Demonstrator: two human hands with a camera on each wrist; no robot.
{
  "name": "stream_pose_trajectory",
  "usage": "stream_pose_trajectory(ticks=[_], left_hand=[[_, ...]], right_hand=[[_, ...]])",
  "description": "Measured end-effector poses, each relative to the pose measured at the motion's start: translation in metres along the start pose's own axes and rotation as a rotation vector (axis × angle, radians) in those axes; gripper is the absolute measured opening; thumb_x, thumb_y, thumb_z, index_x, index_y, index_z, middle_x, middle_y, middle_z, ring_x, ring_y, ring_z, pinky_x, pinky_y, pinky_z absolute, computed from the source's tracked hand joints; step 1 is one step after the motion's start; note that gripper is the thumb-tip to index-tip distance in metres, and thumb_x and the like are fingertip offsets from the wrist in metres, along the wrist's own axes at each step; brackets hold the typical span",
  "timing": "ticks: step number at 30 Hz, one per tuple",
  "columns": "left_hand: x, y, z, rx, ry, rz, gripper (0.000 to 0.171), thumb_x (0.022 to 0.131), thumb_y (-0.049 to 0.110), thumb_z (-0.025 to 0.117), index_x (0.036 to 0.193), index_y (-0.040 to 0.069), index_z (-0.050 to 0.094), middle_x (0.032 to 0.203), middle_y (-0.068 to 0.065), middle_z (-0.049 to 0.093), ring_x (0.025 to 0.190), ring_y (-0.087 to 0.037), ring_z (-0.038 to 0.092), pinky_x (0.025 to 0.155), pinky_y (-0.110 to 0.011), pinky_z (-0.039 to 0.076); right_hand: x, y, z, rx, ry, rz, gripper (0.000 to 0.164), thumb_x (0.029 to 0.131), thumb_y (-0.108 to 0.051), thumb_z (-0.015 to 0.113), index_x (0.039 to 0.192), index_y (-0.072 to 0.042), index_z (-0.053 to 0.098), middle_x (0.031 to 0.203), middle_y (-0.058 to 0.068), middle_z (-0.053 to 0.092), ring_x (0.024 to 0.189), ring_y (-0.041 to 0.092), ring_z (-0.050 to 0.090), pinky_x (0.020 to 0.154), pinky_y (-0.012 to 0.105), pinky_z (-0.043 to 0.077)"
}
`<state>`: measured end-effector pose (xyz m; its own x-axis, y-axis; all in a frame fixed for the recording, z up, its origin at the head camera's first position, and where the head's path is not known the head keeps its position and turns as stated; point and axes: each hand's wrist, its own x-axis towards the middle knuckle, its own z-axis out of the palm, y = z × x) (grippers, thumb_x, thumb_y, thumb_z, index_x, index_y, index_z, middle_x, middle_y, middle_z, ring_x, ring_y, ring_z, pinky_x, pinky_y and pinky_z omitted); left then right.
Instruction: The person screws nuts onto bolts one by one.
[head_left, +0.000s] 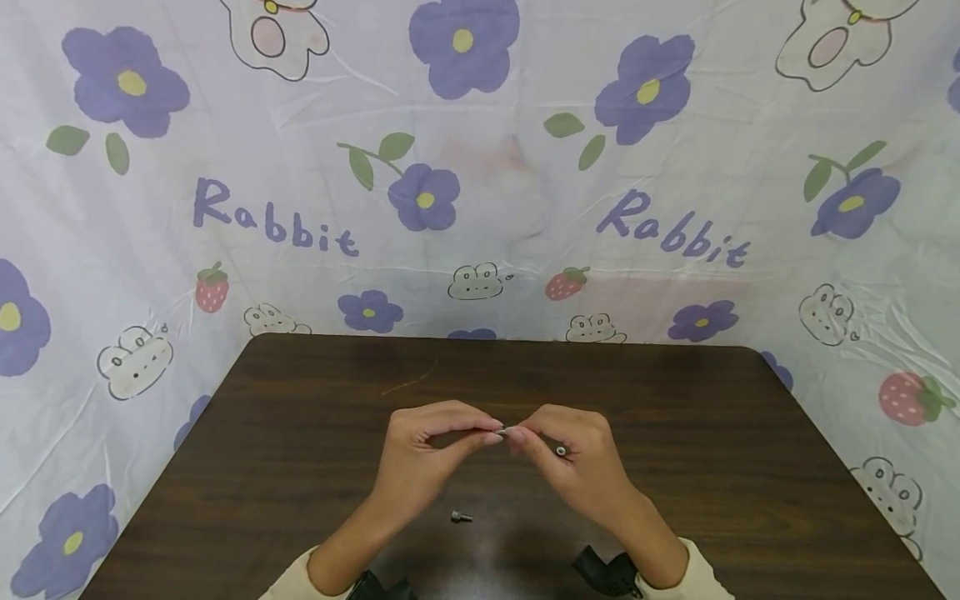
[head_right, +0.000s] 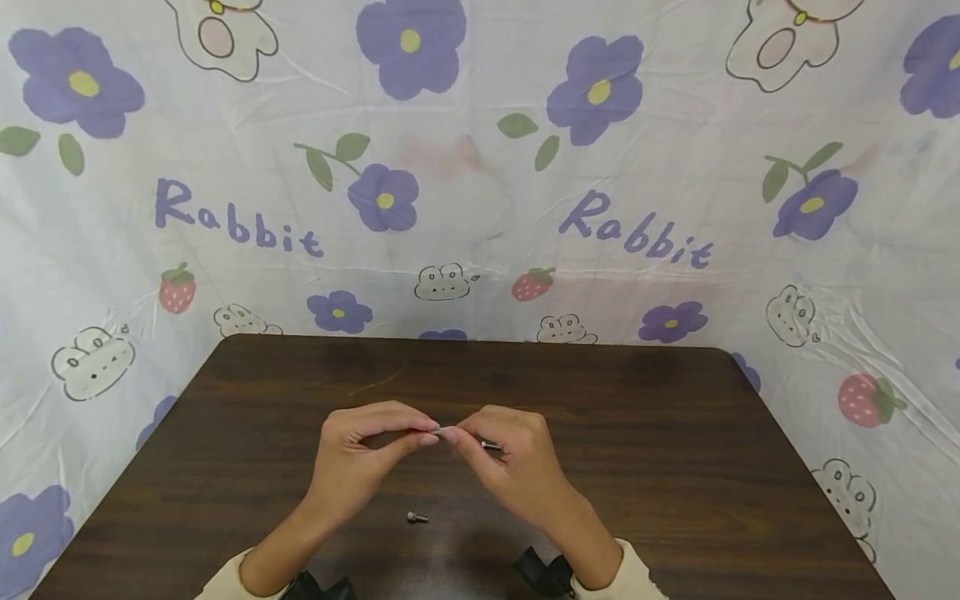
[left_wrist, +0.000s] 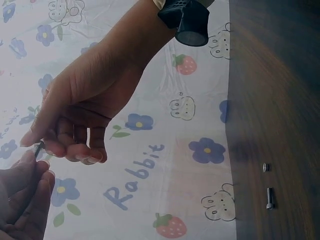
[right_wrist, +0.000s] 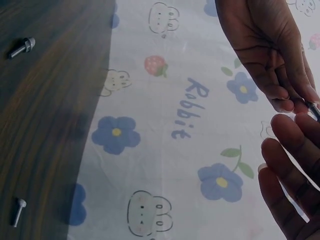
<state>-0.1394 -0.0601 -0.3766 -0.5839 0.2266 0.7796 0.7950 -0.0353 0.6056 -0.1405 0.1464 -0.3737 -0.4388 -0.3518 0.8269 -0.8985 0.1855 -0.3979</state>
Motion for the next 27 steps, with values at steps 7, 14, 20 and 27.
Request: stream_pose_trajectory(ticks=[7, 14, 20, 27], left_hand=[[0.0001, 0.0006, -0.0015, 0.016, 0.018, -0.032, 0.013, 0.083, -0.001, 0.081, 0.095, 0.004, 0.080, 0.088, -0.005, 0.077, 0.081, -0.017, 0.073, 0.074, -0.030, 0.061], [0.0020, -0.0015, -0.0037, 0.014, 0.040, -0.024, 0.012, 0.082, -0.001, 0.081, 0.094, 0.002, 0.080, 0.089, -0.004, 0.076, 0.081, -0.018, 0.073, 0.072, -0.028, 0.060], [0.0008, -0.0015, -0.0044, 0.017, 0.044, -0.041, 0.012, 0.083, 0.000, 0.082, 0.094, 0.003, 0.080, 0.089, -0.003, 0.077, 0.082, -0.018, 0.073, 0.072, -0.027, 0.059], [0.0009, -0.0015, -0.0041, 0.018, 0.033, -0.032, 0.013, 0.083, 0.000, 0.081, 0.095, 0.006, 0.080, 0.089, -0.003, 0.077, 0.082, -0.018, 0.073, 0.072, -0.027, 0.060]], right_hand=[[0.0000, -0.0015, -0.0001, -0.025, 0.033, 0.032, 0.012, 0.101, -0.014, 0.065, 0.096, -0.006, 0.073, 0.079, 0.002, 0.073, 0.068, 0.013, 0.068, 0.064, 0.022, 0.056], [0.0016, -0.0002, 0.0011, -0.033, 0.057, -0.026, 0.022, 0.096, -0.023, 0.073, 0.106, -0.003, 0.072, 0.092, 0.005, 0.075, 0.077, 0.014, 0.070, 0.068, 0.026, 0.058], [0.0017, 0.0003, 0.0006, -0.023, 0.057, -0.057, 0.014, 0.093, -0.011, 0.076, 0.104, -0.002, 0.073, 0.093, 0.008, 0.075, 0.078, 0.017, 0.073, 0.070, 0.025, 0.059], [0.0013, 0.0017, 0.0003, -0.035, 0.050, -0.068, 0.014, 0.094, -0.012, 0.075, 0.104, -0.003, 0.074, 0.093, 0.007, 0.076, 0.078, 0.017, 0.073, 0.069, 0.024, 0.059]])
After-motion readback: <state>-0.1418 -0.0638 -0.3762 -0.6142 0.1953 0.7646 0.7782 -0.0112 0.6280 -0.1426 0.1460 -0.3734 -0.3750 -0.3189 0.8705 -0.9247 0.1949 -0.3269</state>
